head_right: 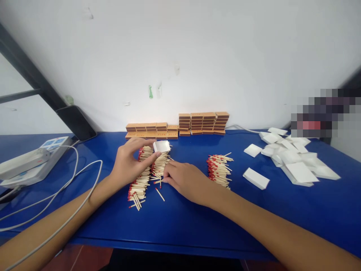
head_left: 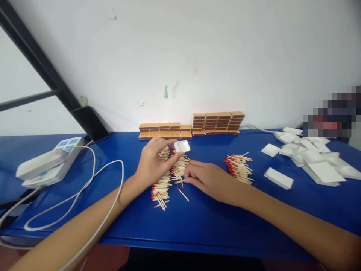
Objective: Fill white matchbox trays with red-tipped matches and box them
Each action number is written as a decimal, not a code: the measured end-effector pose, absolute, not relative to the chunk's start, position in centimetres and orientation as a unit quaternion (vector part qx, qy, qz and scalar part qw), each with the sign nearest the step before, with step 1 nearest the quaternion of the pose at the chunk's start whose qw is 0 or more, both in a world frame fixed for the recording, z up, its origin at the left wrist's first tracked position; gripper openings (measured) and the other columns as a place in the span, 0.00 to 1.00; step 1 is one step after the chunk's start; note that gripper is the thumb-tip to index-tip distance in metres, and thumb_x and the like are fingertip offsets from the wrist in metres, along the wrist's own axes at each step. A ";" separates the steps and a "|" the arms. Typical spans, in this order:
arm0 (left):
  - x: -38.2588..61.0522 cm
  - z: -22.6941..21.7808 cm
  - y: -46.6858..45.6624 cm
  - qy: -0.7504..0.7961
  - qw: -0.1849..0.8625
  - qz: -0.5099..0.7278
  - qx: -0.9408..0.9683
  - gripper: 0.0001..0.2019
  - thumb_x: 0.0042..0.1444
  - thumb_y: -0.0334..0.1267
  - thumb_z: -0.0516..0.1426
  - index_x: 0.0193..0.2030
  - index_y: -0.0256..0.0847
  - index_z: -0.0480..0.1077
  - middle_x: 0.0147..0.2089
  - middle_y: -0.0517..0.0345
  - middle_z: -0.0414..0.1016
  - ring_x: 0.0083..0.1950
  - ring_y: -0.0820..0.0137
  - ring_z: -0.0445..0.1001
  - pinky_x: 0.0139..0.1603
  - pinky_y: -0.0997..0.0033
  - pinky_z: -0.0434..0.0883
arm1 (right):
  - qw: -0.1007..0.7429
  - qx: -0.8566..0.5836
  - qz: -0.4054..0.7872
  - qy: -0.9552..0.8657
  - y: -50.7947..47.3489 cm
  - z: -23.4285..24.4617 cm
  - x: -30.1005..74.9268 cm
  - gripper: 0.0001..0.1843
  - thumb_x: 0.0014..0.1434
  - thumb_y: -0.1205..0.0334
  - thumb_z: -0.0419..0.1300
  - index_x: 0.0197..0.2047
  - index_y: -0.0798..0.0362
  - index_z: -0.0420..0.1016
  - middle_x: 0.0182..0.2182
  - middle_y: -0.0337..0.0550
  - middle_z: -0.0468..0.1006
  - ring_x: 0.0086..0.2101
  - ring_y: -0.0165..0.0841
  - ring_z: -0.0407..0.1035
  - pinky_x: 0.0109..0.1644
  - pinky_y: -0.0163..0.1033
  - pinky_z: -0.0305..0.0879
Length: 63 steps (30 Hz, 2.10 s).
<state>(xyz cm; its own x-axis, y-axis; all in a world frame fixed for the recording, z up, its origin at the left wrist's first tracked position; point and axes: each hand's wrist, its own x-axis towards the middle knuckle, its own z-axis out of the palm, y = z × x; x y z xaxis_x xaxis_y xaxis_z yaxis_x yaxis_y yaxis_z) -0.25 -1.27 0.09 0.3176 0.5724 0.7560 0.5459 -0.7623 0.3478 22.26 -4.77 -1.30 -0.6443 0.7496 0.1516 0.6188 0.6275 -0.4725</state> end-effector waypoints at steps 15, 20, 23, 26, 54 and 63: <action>-0.2 0.0 -1.4 0.337 0.019 0.466 0.818 0.14 0.63 0.43 0.68 0.53 0.42 0.79 0.43 0.53 0.83 0.46 0.61 0.79 0.49 0.56 0.76 | 0.140 -0.297 0.238 -0.914 -4.3 -0.5 23.6 0.13 0.75 0.63 0.54 0.50 0.47 0.81 0.47 0.43 0.77 0.43 0.35 0.74 0.47 0.40 0.66; -0.2 0.0 -1.4 0.335 0.015 0.464 0.820 0.15 0.63 0.44 0.68 0.53 0.43 0.79 0.42 0.53 0.83 0.45 0.61 0.79 0.49 0.57 0.77 | 0.149 -0.305 0.229 -0.912 -4.2 -0.7 23.7 0.09 0.74 0.61 0.57 0.46 0.49 0.79 0.45 0.42 0.77 0.38 0.33 0.72 0.42 0.38 0.64; -0.2 0.0 -1.4 0.335 0.019 0.459 0.823 0.15 0.63 0.43 0.68 0.54 0.41 0.79 0.42 0.52 0.83 0.45 0.61 0.79 0.49 0.57 0.76 | 0.148 -0.315 0.223 -0.910 -4.2 -0.9 23.6 0.08 0.74 0.59 0.58 0.43 0.50 0.77 0.43 0.41 0.77 0.36 0.32 0.71 0.40 0.38 0.62; -0.1 0.0 -1.5 0.336 0.020 0.457 0.823 0.15 0.63 0.42 0.68 0.53 0.41 0.79 0.42 0.51 0.83 0.45 0.61 0.79 0.48 0.57 0.76 | 0.138 -0.328 0.211 -0.910 -4.3 -0.8 23.5 0.08 0.75 0.59 0.57 0.42 0.50 0.74 0.44 0.41 0.76 0.35 0.32 0.70 0.40 0.38 0.61; -0.2 0.2 -1.4 0.334 0.010 0.458 0.824 0.14 0.63 0.43 0.68 0.53 0.41 0.80 0.42 0.52 0.84 0.45 0.62 0.79 0.48 0.60 0.76 | 0.085 -0.408 0.199 -0.887 -4.8 0.4 23.7 0.08 0.75 0.59 0.56 0.42 0.50 0.73 0.45 0.43 0.79 0.38 0.36 0.74 0.42 0.41 0.63; -0.4 -0.2 -1.2 0.351 0.075 0.446 0.820 0.19 0.58 0.42 0.72 0.55 0.41 0.82 0.44 0.50 0.83 0.46 0.62 0.80 0.48 0.60 0.78 | 0.267 -0.424 0.092 -0.860 -2.8 2.0 26.9 0.10 0.74 0.55 0.56 0.42 0.49 0.73 0.36 0.40 0.74 0.32 0.33 0.67 0.37 0.39 0.61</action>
<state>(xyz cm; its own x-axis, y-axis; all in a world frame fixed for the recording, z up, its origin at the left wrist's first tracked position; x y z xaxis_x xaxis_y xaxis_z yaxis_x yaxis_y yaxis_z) -0.39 -1.16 -0.22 0.3564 0.6422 0.6787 0.5084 -0.7427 0.4358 26.89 -2.78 1.96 -0.4979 0.7786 0.3820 0.6800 0.6238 -0.3852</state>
